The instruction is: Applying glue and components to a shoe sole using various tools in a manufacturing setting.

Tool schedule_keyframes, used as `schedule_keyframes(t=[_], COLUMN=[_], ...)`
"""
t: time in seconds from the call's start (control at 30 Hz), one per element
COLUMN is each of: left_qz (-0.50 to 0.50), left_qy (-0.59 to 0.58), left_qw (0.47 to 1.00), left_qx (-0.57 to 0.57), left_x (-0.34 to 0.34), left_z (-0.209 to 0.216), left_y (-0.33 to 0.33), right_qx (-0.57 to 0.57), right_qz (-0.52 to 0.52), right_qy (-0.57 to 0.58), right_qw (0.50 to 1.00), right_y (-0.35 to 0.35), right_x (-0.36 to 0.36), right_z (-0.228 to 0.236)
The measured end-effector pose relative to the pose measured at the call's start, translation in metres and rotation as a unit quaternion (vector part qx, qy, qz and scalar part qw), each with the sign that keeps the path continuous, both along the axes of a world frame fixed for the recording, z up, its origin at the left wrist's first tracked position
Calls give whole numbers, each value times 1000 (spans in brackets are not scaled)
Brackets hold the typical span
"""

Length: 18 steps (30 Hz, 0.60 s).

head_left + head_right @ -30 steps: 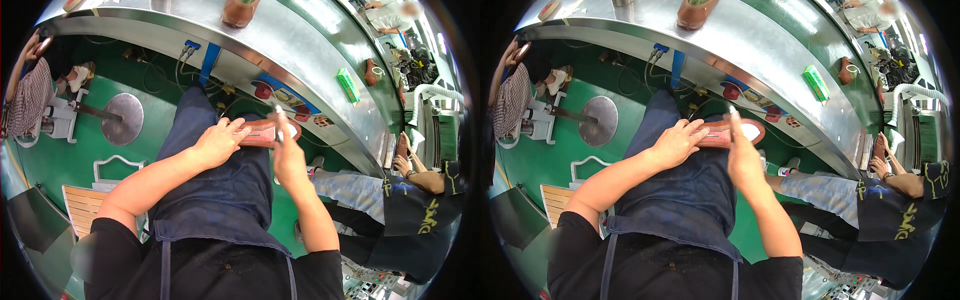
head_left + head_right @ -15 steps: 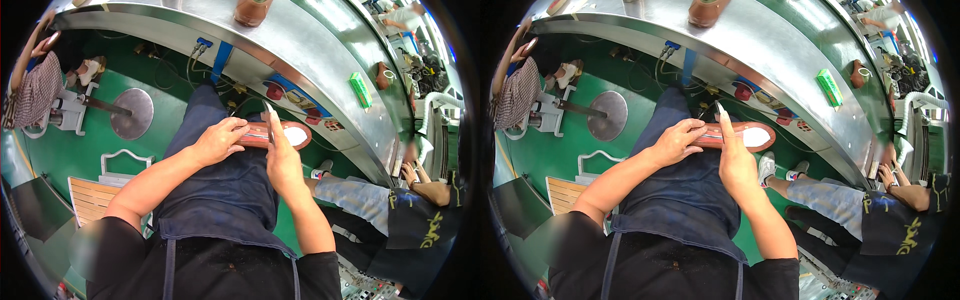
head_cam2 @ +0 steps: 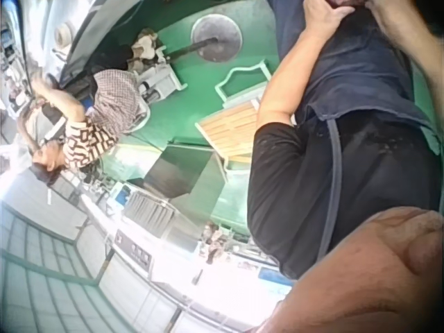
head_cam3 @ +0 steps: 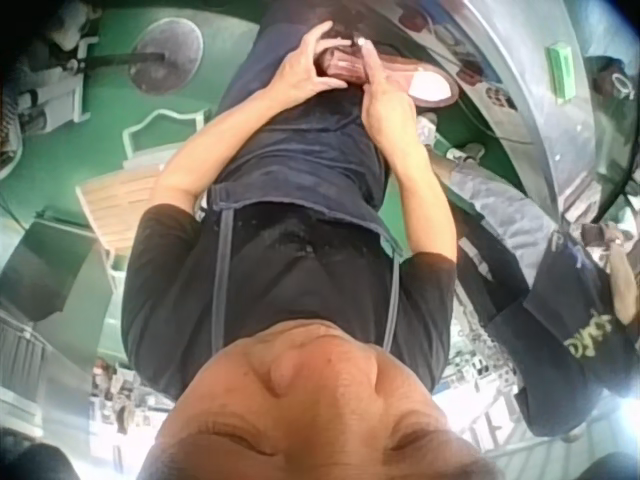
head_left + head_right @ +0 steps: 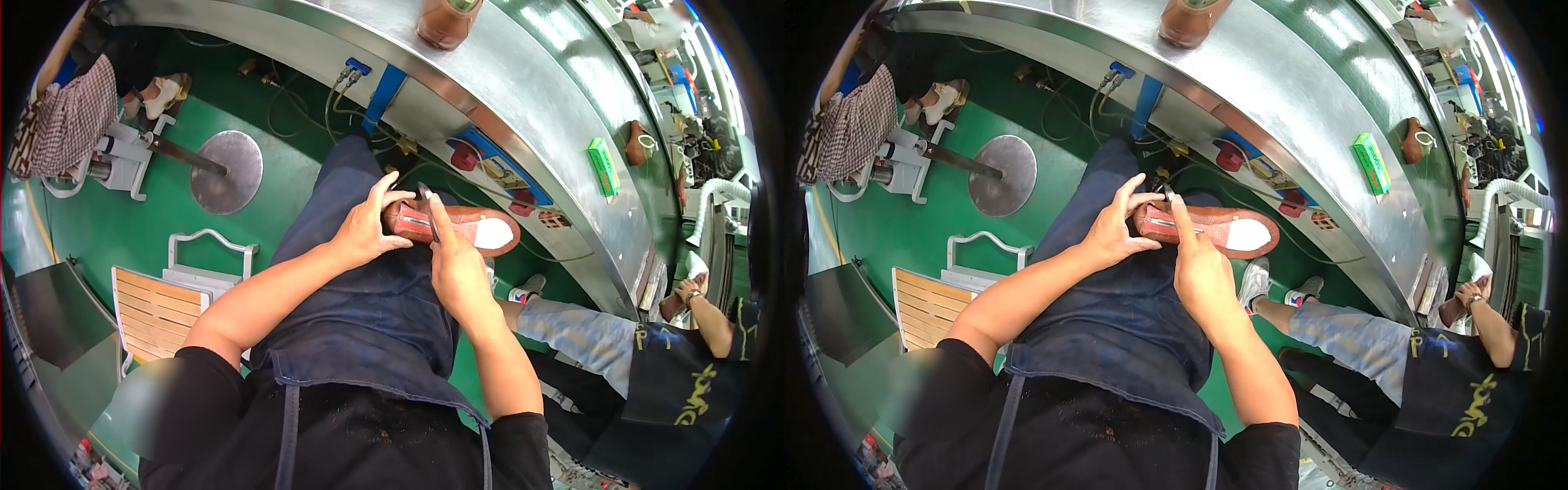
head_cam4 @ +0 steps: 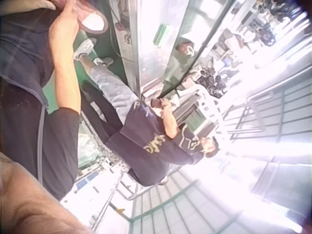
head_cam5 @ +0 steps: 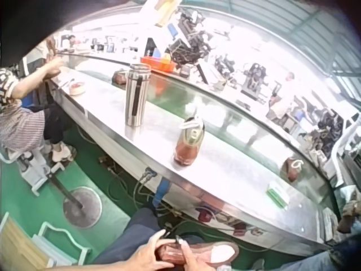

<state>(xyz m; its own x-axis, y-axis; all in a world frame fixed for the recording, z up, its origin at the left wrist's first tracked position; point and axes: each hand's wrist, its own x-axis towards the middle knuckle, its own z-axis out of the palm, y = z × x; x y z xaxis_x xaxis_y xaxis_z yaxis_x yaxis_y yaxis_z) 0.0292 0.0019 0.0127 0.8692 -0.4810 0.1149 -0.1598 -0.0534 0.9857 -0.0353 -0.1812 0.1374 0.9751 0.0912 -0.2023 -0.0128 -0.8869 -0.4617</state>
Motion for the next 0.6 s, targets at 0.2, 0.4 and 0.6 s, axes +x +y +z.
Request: schedule_keyframes(t=[0.2, 0.4, 0.6], left_qz=[0, -36, -62], left_qy=[-4, -61, -372], left_qw=[1000, 996, 861], left_qx=[21, 49, 342], left_x=[0, 12, 9], left_z=[3, 15, 51], left_y=[-1, 0, -32], right_qx=[16, 64, -63], right_qz=[22, -114, -194], right_qy=[-113, -60, -205], right_qw=[993, 990, 957], right_y=[6, -13, -88], right_x=[-3, -1, 26], right_z=[-10, 15, 56])
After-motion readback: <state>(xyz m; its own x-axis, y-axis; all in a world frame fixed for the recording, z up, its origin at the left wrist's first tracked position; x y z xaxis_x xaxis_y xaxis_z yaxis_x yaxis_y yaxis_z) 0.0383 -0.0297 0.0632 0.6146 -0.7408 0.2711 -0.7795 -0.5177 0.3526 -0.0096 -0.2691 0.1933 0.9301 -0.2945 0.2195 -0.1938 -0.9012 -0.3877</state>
